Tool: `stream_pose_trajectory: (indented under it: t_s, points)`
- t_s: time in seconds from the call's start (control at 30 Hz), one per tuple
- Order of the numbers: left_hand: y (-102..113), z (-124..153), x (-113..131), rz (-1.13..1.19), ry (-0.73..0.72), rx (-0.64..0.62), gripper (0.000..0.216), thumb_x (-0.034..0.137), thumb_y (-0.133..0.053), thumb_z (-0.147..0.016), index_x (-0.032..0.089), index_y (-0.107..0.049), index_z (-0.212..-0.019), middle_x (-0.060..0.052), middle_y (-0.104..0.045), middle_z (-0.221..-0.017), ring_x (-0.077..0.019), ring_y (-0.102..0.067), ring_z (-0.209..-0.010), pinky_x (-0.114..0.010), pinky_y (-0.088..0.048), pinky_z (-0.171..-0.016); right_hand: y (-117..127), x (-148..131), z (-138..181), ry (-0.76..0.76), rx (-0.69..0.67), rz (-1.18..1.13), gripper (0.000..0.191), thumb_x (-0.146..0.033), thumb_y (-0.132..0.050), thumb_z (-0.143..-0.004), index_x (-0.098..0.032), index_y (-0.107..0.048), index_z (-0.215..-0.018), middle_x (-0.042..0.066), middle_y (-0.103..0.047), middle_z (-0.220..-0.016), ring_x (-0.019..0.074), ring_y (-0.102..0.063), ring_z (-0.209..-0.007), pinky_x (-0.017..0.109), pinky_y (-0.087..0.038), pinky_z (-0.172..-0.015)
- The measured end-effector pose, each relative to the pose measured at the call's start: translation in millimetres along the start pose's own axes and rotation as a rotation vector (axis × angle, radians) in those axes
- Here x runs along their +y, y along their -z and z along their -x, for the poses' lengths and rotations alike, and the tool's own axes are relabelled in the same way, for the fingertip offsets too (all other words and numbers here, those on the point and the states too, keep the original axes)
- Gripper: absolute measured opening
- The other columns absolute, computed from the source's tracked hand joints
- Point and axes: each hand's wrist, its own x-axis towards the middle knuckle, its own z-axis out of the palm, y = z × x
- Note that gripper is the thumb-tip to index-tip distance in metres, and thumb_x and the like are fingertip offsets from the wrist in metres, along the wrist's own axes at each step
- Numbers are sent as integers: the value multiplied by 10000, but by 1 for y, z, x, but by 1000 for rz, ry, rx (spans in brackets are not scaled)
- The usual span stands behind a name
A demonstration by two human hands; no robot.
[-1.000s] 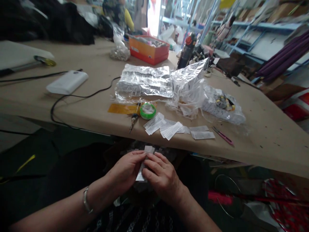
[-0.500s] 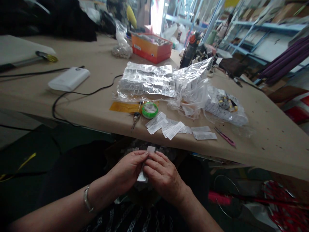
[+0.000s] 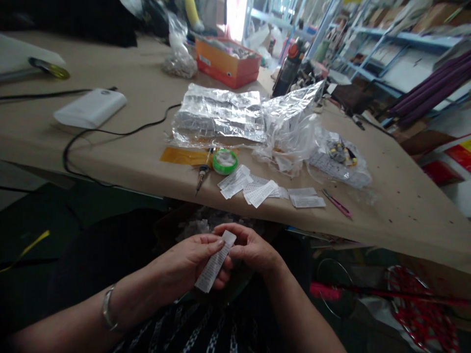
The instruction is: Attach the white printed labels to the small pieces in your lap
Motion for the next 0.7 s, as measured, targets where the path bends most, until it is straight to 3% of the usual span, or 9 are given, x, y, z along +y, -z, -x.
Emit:
stream_pose_trajectory:
  t_s: [0.23,0.4,0.53,0.7]
  points:
    - [0,1,-2,-26,18,2,178,291,-534,-832,117,-565,-851,-53,-604,-682,-107,-560,-502,-225,-466,-499,-9,6,-9,56,-90,-165,259,-254,-765,-646,-164,-647,-858,79,-602,-1094,195,-573,-983,286,-430,-851]
    - [4,-1,-6,-70,-2,21,201,320,-554,-818,119,-567,-819,-40,-593,-664,-96,-538,-481,-217,-450,-484,-8,10,-9,68,-71,-80,306,-311,-751,-661,-174,-616,-898,90,-602,-1108,203,-590,-964,321,-453,-845]
    - [6,-1,-5,-77,-43,78,194,319,-543,-830,127,-559,-841,-32,-598,-697,-86,-540,-489,-203,-436,-483,-13,5,-5,168,93,215,416,-359,-662,-749,-218,-559,-1127,75,-600,-1126,195,-593,-955,326,-475,-838]
    - [9,-1,-2,-107,-115,106,216,322,-519,-845,114,-569,-814,-29,-586,-649,-90,-541,-483,-196,-419,-471,-27,-9,4,439,326,914,338,-308,-582,-828,-193,-570,-1145,89,-588,-1112,216,-550,-1044,343,-439,-923]
